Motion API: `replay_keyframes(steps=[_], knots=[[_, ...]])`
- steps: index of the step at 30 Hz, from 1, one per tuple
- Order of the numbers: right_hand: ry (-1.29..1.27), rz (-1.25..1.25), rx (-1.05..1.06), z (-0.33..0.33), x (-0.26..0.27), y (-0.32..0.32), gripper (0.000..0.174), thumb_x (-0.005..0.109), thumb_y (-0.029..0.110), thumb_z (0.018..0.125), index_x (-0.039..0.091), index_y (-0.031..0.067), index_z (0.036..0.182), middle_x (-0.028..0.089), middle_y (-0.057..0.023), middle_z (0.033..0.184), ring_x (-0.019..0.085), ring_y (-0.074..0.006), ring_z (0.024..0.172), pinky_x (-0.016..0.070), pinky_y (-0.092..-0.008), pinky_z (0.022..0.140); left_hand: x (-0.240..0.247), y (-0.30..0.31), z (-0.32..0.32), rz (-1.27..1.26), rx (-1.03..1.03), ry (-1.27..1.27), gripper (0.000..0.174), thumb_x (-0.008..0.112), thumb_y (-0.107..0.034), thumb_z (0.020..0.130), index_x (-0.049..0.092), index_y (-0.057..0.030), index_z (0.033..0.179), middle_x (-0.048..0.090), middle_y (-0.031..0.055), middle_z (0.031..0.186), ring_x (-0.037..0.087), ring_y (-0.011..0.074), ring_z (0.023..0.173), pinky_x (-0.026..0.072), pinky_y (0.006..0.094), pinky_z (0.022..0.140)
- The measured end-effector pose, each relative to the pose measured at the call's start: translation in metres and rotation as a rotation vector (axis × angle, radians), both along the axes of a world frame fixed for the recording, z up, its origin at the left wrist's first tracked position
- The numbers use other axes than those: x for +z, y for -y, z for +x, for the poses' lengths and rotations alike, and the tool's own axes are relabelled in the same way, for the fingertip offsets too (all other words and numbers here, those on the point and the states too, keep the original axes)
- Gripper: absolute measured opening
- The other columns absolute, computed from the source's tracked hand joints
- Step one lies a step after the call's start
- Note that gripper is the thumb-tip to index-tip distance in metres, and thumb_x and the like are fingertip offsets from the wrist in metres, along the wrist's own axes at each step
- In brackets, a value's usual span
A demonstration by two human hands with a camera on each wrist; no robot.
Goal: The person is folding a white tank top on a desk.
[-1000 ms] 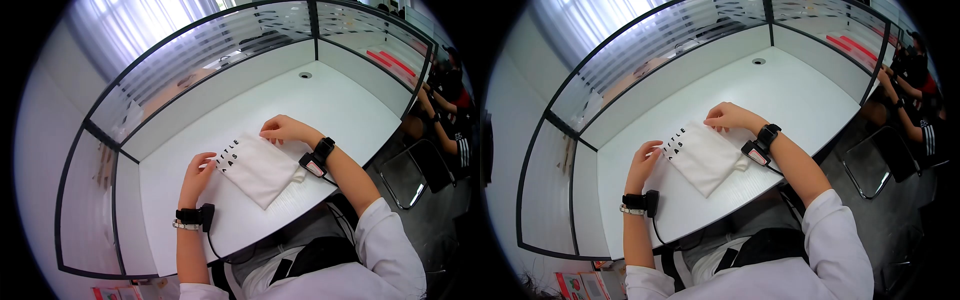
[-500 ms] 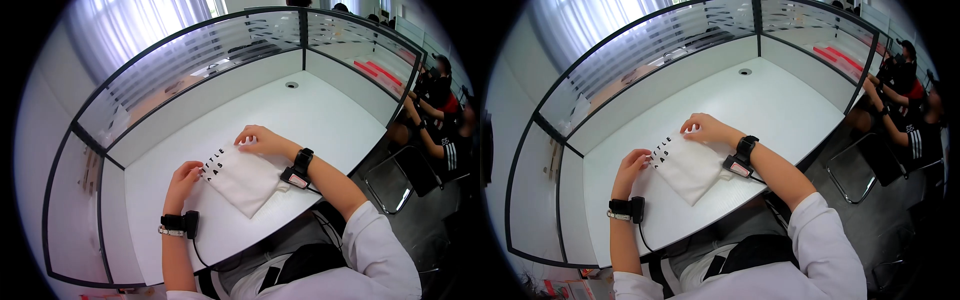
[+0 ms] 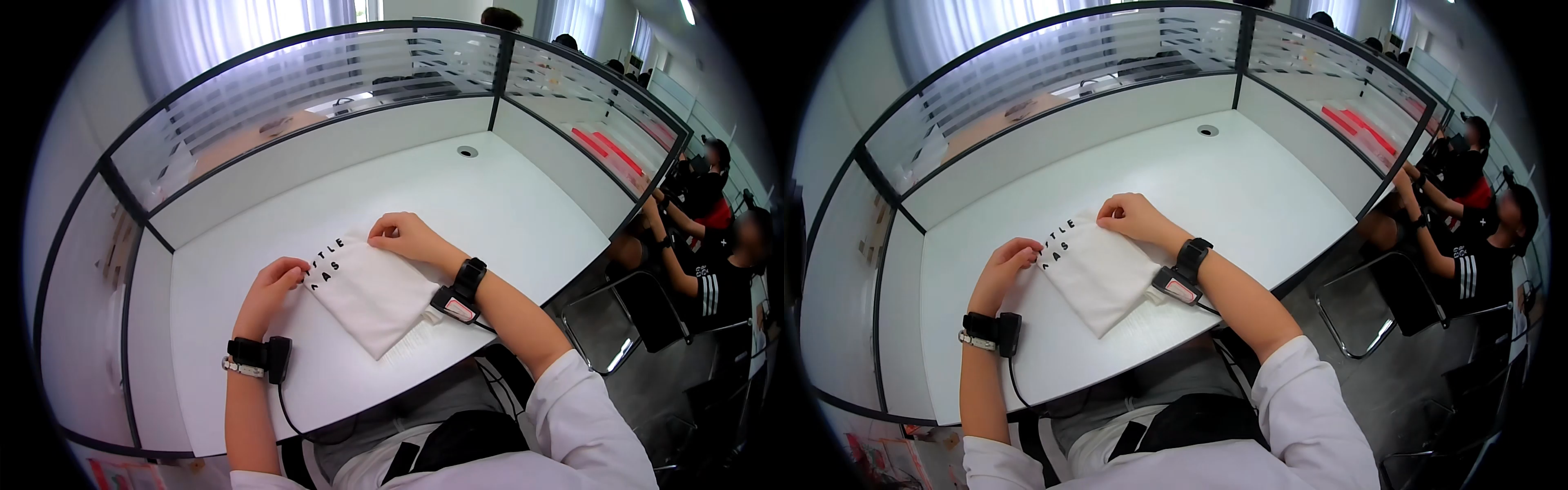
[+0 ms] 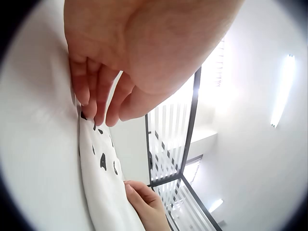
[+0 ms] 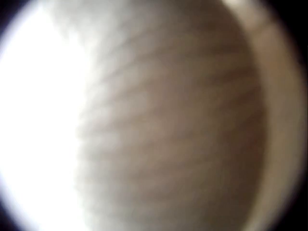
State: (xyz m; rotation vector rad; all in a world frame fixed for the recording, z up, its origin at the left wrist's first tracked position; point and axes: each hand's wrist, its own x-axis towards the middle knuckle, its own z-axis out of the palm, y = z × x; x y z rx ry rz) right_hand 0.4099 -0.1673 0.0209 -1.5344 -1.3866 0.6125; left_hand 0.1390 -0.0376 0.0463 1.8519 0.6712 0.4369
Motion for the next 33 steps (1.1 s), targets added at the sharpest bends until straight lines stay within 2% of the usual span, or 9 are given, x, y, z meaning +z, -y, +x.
replay_keyframes(steps=[8,12,21,26,27,29,30,32,33], knots=[[-0.017,0.039,-0.112,0.001,-0.001,0.001,0.019,0.068,0.015,0.085,0.071,-0.0024,0.09,0.067,-0.0118,0.082,0.058,-0.0186,0.077,0.049,-0.0323,0.072,-0.006,-0.005,-0.003,-0.042,-0.032,0.043,0.025,0.054,-0.023,0.096,0.066,-0.0038,0.107,0.066,0.0026,0.105,0.055,0.0114,0.101,0.0421,0.0265,0.096],[0.109,0.054,-0.108,0.017,-0.009,-0.011,0.018,0.067,0.017,0.089,0.07,0.0001,0.093,0.066,-0.0035,0.081,0.056,-0.0114,0.075,0.0465,-0.0262,0.07,-0.008,-0.006,-0.007,-0.002,-0.004,0.016,0.026,0.054,-0.023,0.096,0.066,-0.0029,0.108,0.065,0.0026,0.101,0.056,0.0118,0.099,0.043,0.0269,0.095],[-0.199,0.285,-0.338,0.044,0.006,-0.005,0.025,0.064,0.026,0.094,0.069,0.002,0.09,0.067,-0.0029,0.079,0.058,-0.0097,0.072,0.0455,-0.0246,0.066,-0.018,-0.013,-0.006,0.065,0.001,0.007,0.023,0.055,-0.021,0.097,0.068,-0.0039,0.106,0.068,0.0034,0.104,0.059,0.0135,0.101,0.0438,0.0282,0.093],[-0.25,0.322,-0.526,0.052,0.017,0.007,0.026,0.063,0.026,0.096,0.067,0.0028,0.086,0.051,0.0035,0.064,0.047,-0.0049,0.065,0.037,-0.0229,0.059,-0.023,-0.015,-0.008,0.073,-0.021,0.02,0.023,0.056,-0.023,0.097,0.068,-0.0052,0.106,0.066,0.0014,0.1,0.058,0.0117,0.098,0.0436,0.0272,0.09],[-0.245,0.322,-0.563,0.058,0.011,0.007,0.022,0.066,0.02,0.093,0.068,0.0008,0.102,0.057,0.0021,0.068,0.052,-0.0058,0.067,0.0413,-0.0227,0.063,-0.022,-0.013,-0.008,0.069,-0.004,0.019,0.023,0.056,-0.023,0.097,0.068,-0.0054,0.106,0.066,0.0017,0.1,0.058,0.0118,0.097,0.0437,0.027,0.089],[-0.21,0.437,-0.586,0.066,-0.001,0.004,0.045,0.066,0.013,0.089,0.056,0.0009,0.132,0.068,-0.0089,0.101,0.063,-0.0142,0.091,0.0493,-0.0268,0.08,-0.019,-0.008,-0.007,0.057,0.041,-0.012,0.023,0.056,-0.024,0.097,0.068,-0.0059,0.106,0.066,0.002,0.1,0.057,0.0118,0.098,0.0437,0.0271,0.089],[-0.197,0.426,-0.573,0.065,-0.003,0.001,0.045,0.066,0.013,0.089,0.056,0.0009,0.132,0.068,-0.0089,0.101,0.063,-0.0142,0.091,0.0493,-0.0268,0.08,-0.018,-0.006,-0.008,0.043,0.053,0.0,0.023,0.056,-0.024,0.097,0.068,-0.0059,0.106,0.066,0.002,0.1,0.057,0.0118,0.098,0.0437,0.0271,0.089],[-0.142,0.47,-0.664,0.061,-0.008,-0.005,0.067,0.064,0.01,0.087,0.038,0.0047,0.149,0.052,-0.0188,0.14,0.056,-0.0254,0.123,0.0468,-0.0346,0.099,-0.015,-0.006,-0.009,0.057,0.033,-0.048,0.021,0.055,-0.02,0.098,0.067,-0.0055,0.106,0.066,0.0007,0.099,0.056,0.0111,0.1,0.0422,0.0268,0.093],[-0.14,0.468,-0.659,0.059,-0.005,-0.004,0.067,0.064,0.01,0.087,0.038,0.0047,0.149,0.052,-0.0188,0.14,0.056,-0.0254,0.123,0.0468,-0.0346,0.099,-0.017,-0.008,-0.008,0.054,0.038,-0.046,0.021,0.055,-0.02,0.098,0.067,-0.0055,0.106,0.066,0.0007,0.099,0.056,0.0111,0.1,0.0422,0.0268,0.093]])
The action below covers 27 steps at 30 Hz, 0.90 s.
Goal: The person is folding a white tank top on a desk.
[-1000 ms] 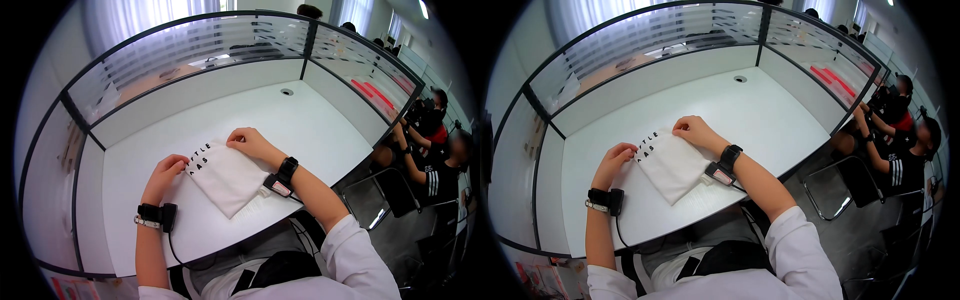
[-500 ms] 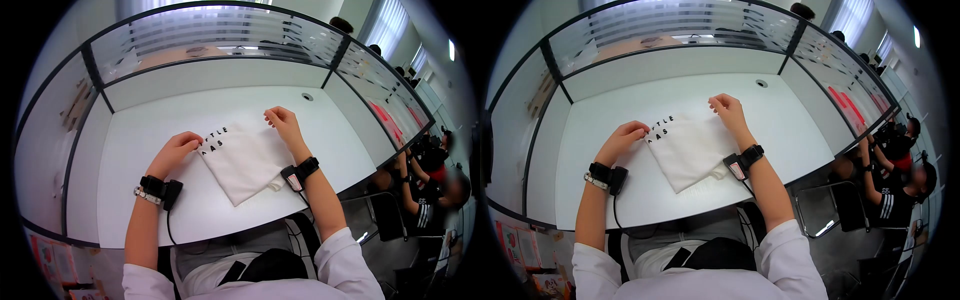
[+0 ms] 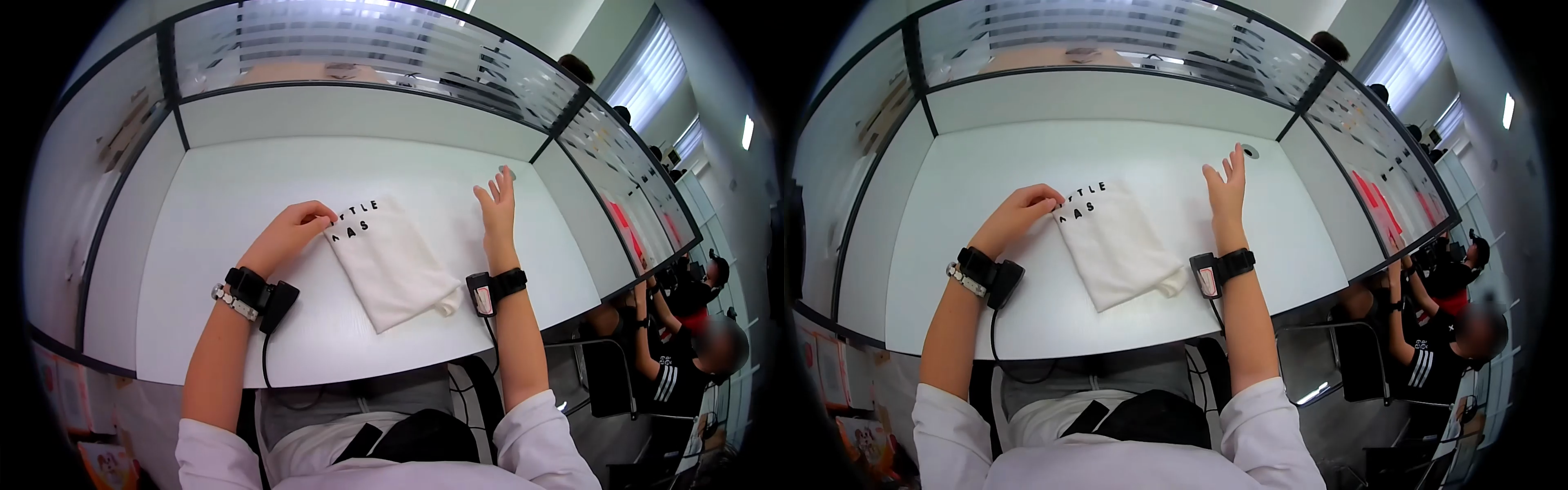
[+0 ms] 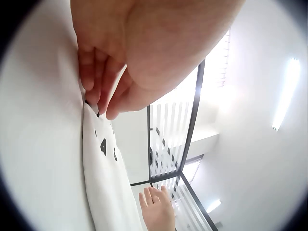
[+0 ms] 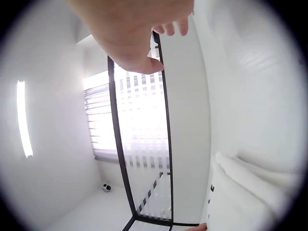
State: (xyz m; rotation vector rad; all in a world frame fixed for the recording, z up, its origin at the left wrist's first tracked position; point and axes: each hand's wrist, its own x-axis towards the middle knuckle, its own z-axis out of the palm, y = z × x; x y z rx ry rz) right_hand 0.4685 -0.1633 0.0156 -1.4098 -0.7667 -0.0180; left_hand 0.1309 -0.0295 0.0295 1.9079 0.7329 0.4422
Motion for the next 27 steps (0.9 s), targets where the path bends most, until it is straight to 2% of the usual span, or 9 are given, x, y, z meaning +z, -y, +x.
replay_keyframes(steps=[2,7,9,12,14,16,20,21,27], knots=[[-0.085,-0.123,0.116,-0.004,0.005,0.006,0.073,0.062,0.007,0.087,0.031,0.0077,0.153,0.036,-0.0216,0.152,0.044,-0.0306,0.136,0.0422,-0.0387,0.106,-0.007,-0.002,0.0,-0.034,0.031,0.036,0.023,0.055,-0.021,0.098,0.066,-0.0067,0.112,0.066,0.0027,0.104,0.057,0.0129,0.102,0.0423,0.0271,0.094],[-0.145,-0.128,0.327,-0.021,0.013,0.009,0.044,0.054,0.008,0.093,0.046,-0.0019,0.135,0.07,-0.0161,0.108,0.066,-0.0243,0.105,0.0468,-0.0361,0.099,-0.018,-0.007,-0.009,0.034,0.241,0.103,0.034,0.058,-0.023,0.095,0.06,-0.009,0.126,0.062,0.0083,0.111,0.059,0.0155,0.097,0.046,0.0283,0.089],[-0.13,-0.19,0.381,-0.018,0.009,0.005,0.034,0.054,0.01,0.093,0.056,-0.0008,0.125,0.071,-0.0119,0.096,0.066,-0.0188,0.091,0.0501,-0.0328,0.091,-0.017,-0.007,-0.007,0.026,0.225,0.052,0.034,0.054,-0.02,0.095,0.061,-0.0059,0.124,0.054,0.0165,0.128,0.056,0.0263,0.117,0.0464,0.034,0.098],[-0.041,-0.272,0.454,-0.025,0.01,0.006,0.023,0.055,0.01,0.092,0.066,-0.0007,0.109,0.069,-0.0081,0.089,0.064,-0.0149,0.081,0.0524,-0.0293,0.081,-0.01,-0.006,-0.005,0.03,0.142,0.011,0.034,0.055,-0.02,0.094,0.063,-0.0086,0.125,0.054,0.0164,0.127,0.058,0.0268,0.114,0.0479,0.0335,0.096],[-0.04,-0.281,0.48,-0.033,0.017,0.008,0.023,0.054,0.009,0.093,0.067,-0.0016,0.109,0.069,-0.0092,0.09,0.065,-0.0164,0.084,0.0529,-0.03,0.083,-0.006,-0.002,-0.003,0.0,0.146,0.008,0.029,0.055,-0.019,0.094,0.067,-0.0106,0.119,0.055,0.0145,0.126,0.059,0.0261,0.112,0.047,0.0335,0.097],[-0.001,-0.179,0.705,-0.046,0.023,0.008,0.023,0.055,0.008,0.093,0.066,-0.0022,0.111,0.069,-0.0106,0.092,0.066,-0.0179,0.086,0.0532,-0.0311,0.085,-0.004,-0.002,-0.005,0.109,0.053,0.073,0.024,0.056,-0.018,0.095,0.07,-0.0094,0.111,0.058,0.0044,0.116,0.058,0.0138,0.095,0.0478,0.0273,0.083],[0.027,-0.279,0.936,-0.058,0.031,0.013,0.03,0.055,0.01,0.094,0.063,-0.0015,0.121,0.07,-0.013,0.113,0.063,-0.0217,0.111,0.045,-0.0346,0.101,-0.01,-0.006,-0.003,0.093,0.074,0.001,0.026,0.055,-0.02,0.096,0.071,-0.0061,0.11,0.06,0.0053,0.117,0.058,0.0145,0.099,0.0471,0.0284,0.086],[0.075,-0.381,0.98,-0.06,0.034,0.016,0.035,0.056,0.01,0.094,0.061,-0.0008,0.127,0.067,-0.0115,0.124,0.057,-0.0202,0.121,0.04,-0.0337,0.106,-0.008,-0.004,-0.002,0.061,0.11,-0.037,0.026,0.057,-0.024,0.096,0.071,-0.0061,0.11,0.063,0.0104,0.117,0.06,0.0229,0.109,0.0463,0.0338,0.097],[0.079,-0.564,1.051,-0.057,0.011,0.007,0.042,0.058,0.019,0.095,0.058,0.004,0.135,0.056,-0.0105,0.139,0.047,-0.0209,0.132,0.0324,-0.0356,0.113,0.003,0.001,-0.001,0.091,0.109,-0.022,0.027,0.057,-0.019,0.094,0.069,-0.0019,0.11,0.066,0.0115,0.113,0.061,0.0225,0.104,0.0478,0.033,0.093]])
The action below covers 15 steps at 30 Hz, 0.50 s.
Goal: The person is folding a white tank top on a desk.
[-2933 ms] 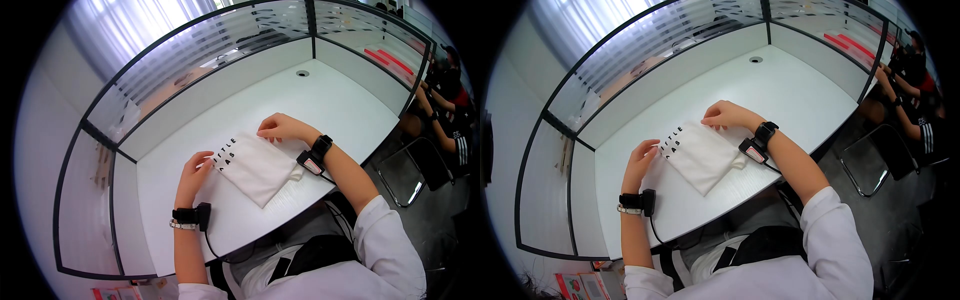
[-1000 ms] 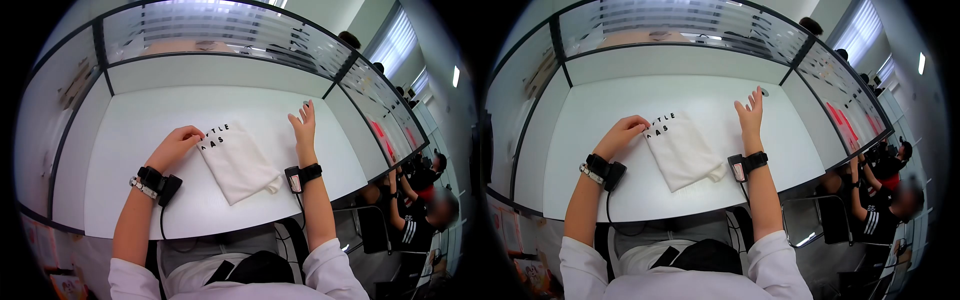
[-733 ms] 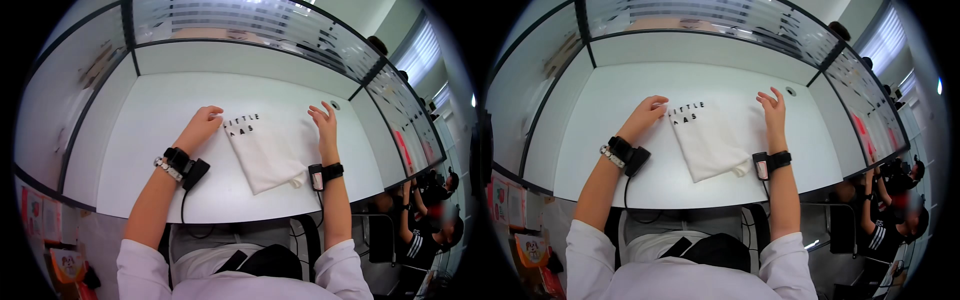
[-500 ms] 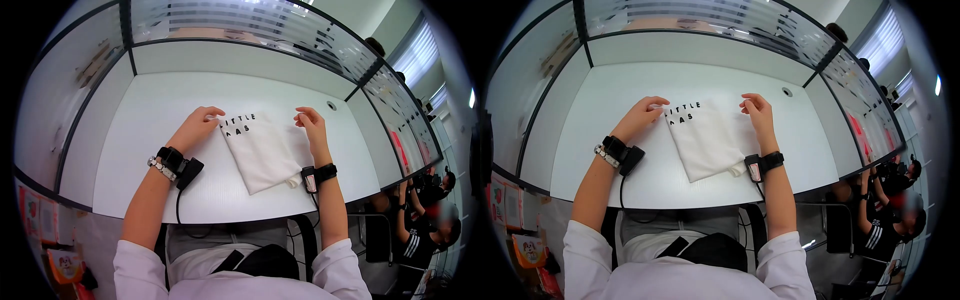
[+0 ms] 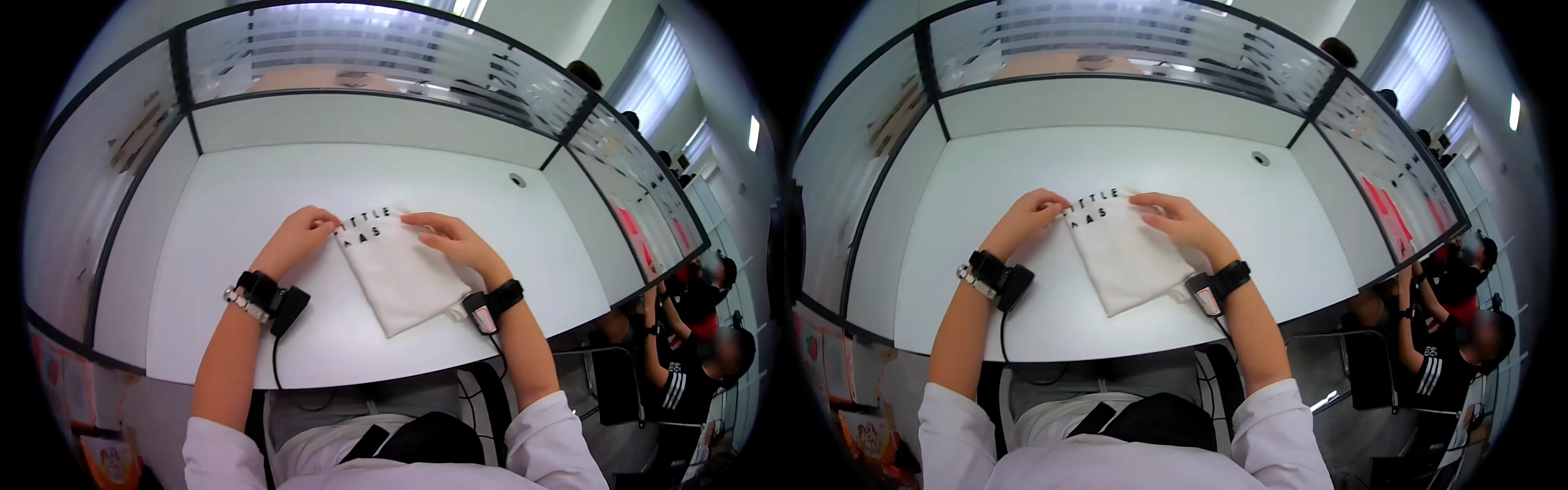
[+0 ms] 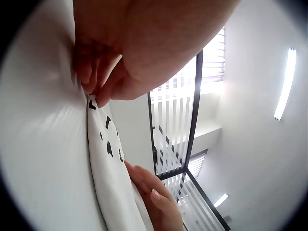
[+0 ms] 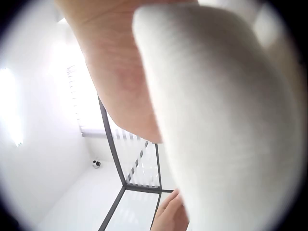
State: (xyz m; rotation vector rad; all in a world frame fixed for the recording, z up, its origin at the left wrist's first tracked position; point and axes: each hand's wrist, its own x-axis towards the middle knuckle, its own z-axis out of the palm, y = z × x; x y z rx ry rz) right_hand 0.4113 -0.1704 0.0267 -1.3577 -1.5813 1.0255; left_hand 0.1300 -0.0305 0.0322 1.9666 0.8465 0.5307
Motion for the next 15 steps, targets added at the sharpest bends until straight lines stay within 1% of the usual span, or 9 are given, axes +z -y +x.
replay_keyframes(steps=[1,2,3,7,10,11,13,14,15], knots=[[0.092,0.05,-0.03,-0.001,0.003,0.002,0.042,0.059,0.017,0.094,0.058,0.0048,0.135,0.057,-0.0098,0.139,0.048,-0.0196,0.131,0.0334,-0.0344,0.112,-0.003,0.0,0.0,-0.018,0.026,-0.005,0.027,0.057,-0.018,0.093,0.068,-0.0013,0.112,0.066,0.0117,0.114,0.062,0.0221,0.103,0.0485,0.033,0.092],[0.111,0.048,-0.075,0.001,0.008,0.009,0.042,0.059,0.017,0.094,0.058,0.0055,0.134,0.056,-0.0095,0.139,0.048,-0.0191,0.13,0.0339,-0.0337,0.111,-0.019,-0.008,0.005,-0.023,0.029,0.072,0.028,0.059,-0.017,0.093,0.066,-0.001,0.115,0.066,0.0113,0.113,0.062,0.0213,0.101,0.0497,0.0327,0.089],[0.104,0.048,-0.092,-0.003,0.006,0.007,0.042,0.06,0.016,0.093,0.058,0.0062,0.134,0.056,-0.0092,0.139,0.049,-0.0186,0.129,0.0344,-0.0329,0.111,-0.02,-0.011,0.003,-0.038,0.015,0.061,0.03,0.058,-0.017,0.093,0.064,-0.0004,0.117,0.066,0.0109,0.113,0.061,0.0211,0.101,0.0501,0.0323,0.088],[0.109,0.075,-0.071,-0.009,0.002,0.004,0.04,0.061,0.013,0.091,0.061,0.0083,0.131,0.054,-0.0086,0.143,0.048,-0.0195,0.129,0.0352,-0.0316,0.11,-0.026,-0.016,-0.003,-0.021,0.053,0.074,0.03,0.058,-0.019,0.094,0.064,0.0,0.116,0.066,0.0114,0.109,0.062,0.0215,0.097,0.0501,0.0324,0.087],[0.155,0.122,-0.102,-0.002,-0.009,0.0,0.033,0.069,0.011,0.086,0.068,0.0079,0.119,0.05,-0.0101,0.146,0.051,-0.0208,0.128,0.0414,-0.0302,0.103,-0.02,-0.01,-0.001,0.138,0.0,-0.067,0.03,0.059,-0.022,0.094,0.064,0.0021,0.11,0.066,0.0152,0.102,0.062,0.0253,0.093,0.05,0.0353,0.085],[0.227,0.168,-0.106,0.001,-0.011,-0.001,0.036,0.071,0.013,0.085,0.066,0.0083,0.121,0.051,-0.011,0.145,0.053,-0.0222,0.126,0.0423,-0.0305,0.102,-0.018,-0.006,-0.002,0.155,0.037,-0.061,0.026,0.06,-0.022,0.093,0.064,0.0011,0.105,0.065,0.0089,0.094,0.059,0.0181,0.086,0.049,0.0318,0.08],[0.244,0.134,-0.171,0.001,-0.009,0.0,0.041,0.072,0.012,0.085,0.063,0.0069,0.125,0.052,-0.0123,0.143,0.049,-0.0242,0.131,0.0379,-0.0343,0.11,-0.011,0.001,-0.002,0.175,0.083,-0.101,0.025,0.06,-0.022,0.093,0.063,0.0019,0.1,0.065,0.0111,0.095,0.059,0.0206,0.086,0.0489,0.0333,0.08],[0.31,0.221,-0.248,0.003,-0.014,-0.003,0.042,0.075,0.017,0.083,0.063,0.0017,0.121,0.057,-0.014,0.136,0.056,-0.0261,0.121,0.0452,-0.0334,0.101,-0.006,0.001,-0.004,0.167,0.046,-0.198,0.025,0.061,-0.022,0.093,0.062,0.0022,0.099,0.065,0.0125,0.095,0.06,0.0223,0.087,0.049,0.0342,0.08],[0.308,0.247,-0.25,0.003,-0.015,-0.003,0.043,0.075,0.02,0.083,0.063,-0.001,0.119,0.058,-0.015,0.133,0.057,-0.0273,0.121,0.0447,-0.0343,0.102,-0.003,0.003,-0.003,0.169,0.06,-0.198,0.026,0.059,-0.023,0.092,0.065,0.0021,0.095,0.065,0.0126,0.096,0.06,0.0227,0.088,0.049,0.0336,0.081]])
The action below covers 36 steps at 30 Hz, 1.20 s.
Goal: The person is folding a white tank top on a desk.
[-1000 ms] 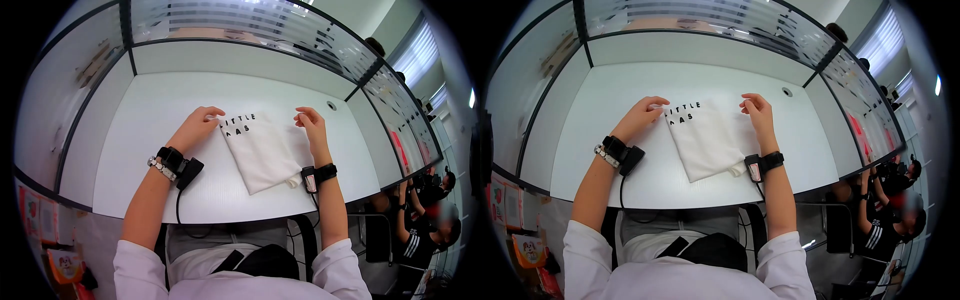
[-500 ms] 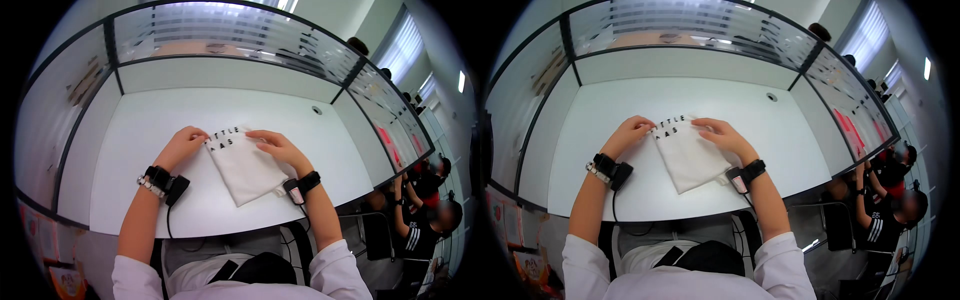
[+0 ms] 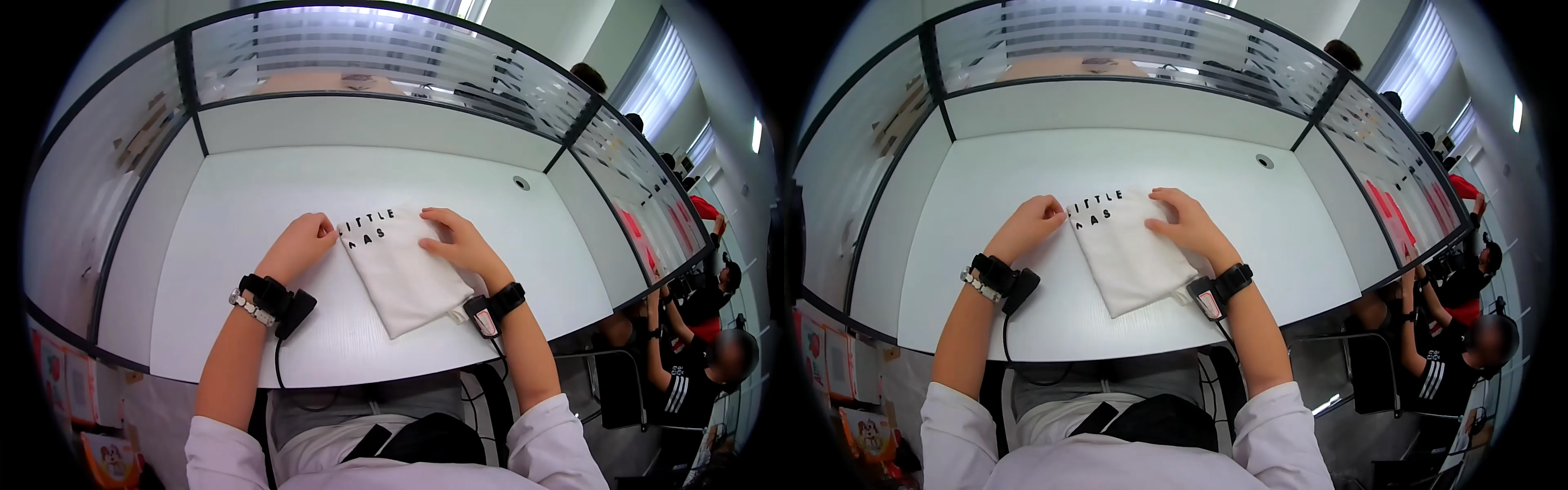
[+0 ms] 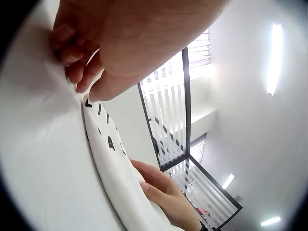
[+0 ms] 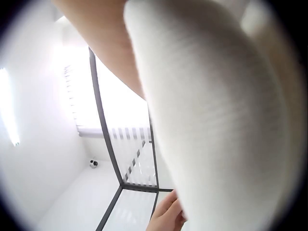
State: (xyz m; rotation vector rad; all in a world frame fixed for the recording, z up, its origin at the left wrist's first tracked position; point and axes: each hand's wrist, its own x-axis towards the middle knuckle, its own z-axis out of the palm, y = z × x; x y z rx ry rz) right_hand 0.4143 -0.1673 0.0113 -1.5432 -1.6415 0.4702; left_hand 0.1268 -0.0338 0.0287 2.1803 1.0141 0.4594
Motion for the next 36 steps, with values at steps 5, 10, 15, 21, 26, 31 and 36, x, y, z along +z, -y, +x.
replay_keyframes(steps=[5,10,15,21,26,31,36], knots=[[0.186,-0.134,-0.222,-0.006,0.02,0.007,0.033,0.074,0.028,0.084,0.07,-0.0028,0.096,0.067,-0.0157,0.113,0.063,-0.0209,0.1,0.0515,-0.0325,0.085,0.007,0.005,0.0,-0.137,-0.091,-0.034,0.033,0.057,-0.029,0.091,0.072,-0.0005,0.081,0.067,0.0111,0.092,0.061,0.0203,0.087,0.0482,0.0324,0.08],[0.062,-0.374,-0.311,-0.005,0.03,0.012,0.038,0.075,0.034,0.083,0.071,-0.0032,0.089,0.068,-0.0083,0.077,0.06,-0.0111,0.069,0.0475,-0.0247,0.065,0.033,0.021,-0.002,-0.323,-0.133,-0.187,0.04,0.055,-0.037,0.094,0.073,-0.0045,0.081,0.067,0.0035,0.08,0.053,0.011,0.067,0.044,0.0264,0.065],[0.102,-0.448,-0.128,-0.015,0.028,0.014,0.043,0.077,0.037,0.078,0.071,-0.0033,0.092,0.066,-0.0066,0.075,0.056,-0.0119,0.066,0.045,-0.0262,0.062,0.027,0.037,0.007,-0.445,-0.253,-0.11,0.033,0.06,-0.034,0.094,0.072,-0.0034,0.093,0.065,-0.002,0.077,0.046,0.0067,0.061,0.0378,0.0231,0.057],[-0.089,-0.411,-0.183,-0.017,0.025,0.01,0.042,0.074,0.032,0.083,0.066,-0.0024,0.106,0.067,-0.0075,0.089,0.062,-0.0131,0.077,0.0494,-0.0268,0.069,0.02,0.036,0.008,-0.588,-0.296,0.094,0.032,0.062,-0.029,0.095,0.064,0.001,0.107,0.064,0.0054,0.101,0.062,0.0134,0.087,0.0531,0.0267,0.08],[-0.416,-0.399,-0.251,-0.028,0.034,0.016,0.054,0.075,0.027,0.082,0.053,-0.0019,0.121,0.065,-0.0112,0.096,0.065,-0.0175,0.083,0.0524,-0.0293,0.071,0.023,0.049,0.011,-0.849,-0.189,0.318,0.035,0.06,-0.025,0.097,0.054,0.0047,0.115,0.062,0.0131,0.111,0.065,0.0207,0.105,0.0533,0.0316,0.095],[-0.613,-0.34,-0.122,-0.032,0.048,0.023,0.073,0.071,0.019,0.088,0.034,0.0065,0.149,0.064,-0.0154,0.108,0.064,-0.0203,0.097,0.0521,-0.0308,0.084,0.008,0.051,0.019,-0.875,-0.112,0.413,0.03,0.063,-0.019,0.096,0.047,0.0015,0.11,0.06,0.0157,0.11,0.064,0.0217,0.105,0.0537,0.0333,0.095],[-0.725,-0.299,0.176,-0.031,0.048,0.021,0.054,0.062,0.008,0.093,0.045,0.0072,0.144,0.064,-0.0136,0.114,0.063,-0.0169,0.102,0.0509,-0.03,0.09,0.009,0.048,0.017,-0.667,-0.066,0.441,0.03,0.065,-0.016,0.092,0.044,-0.003,0.108,0.057,0.0107,0.105,0.061,0.0169,0.093,0.0527,0.0316,0.084]])
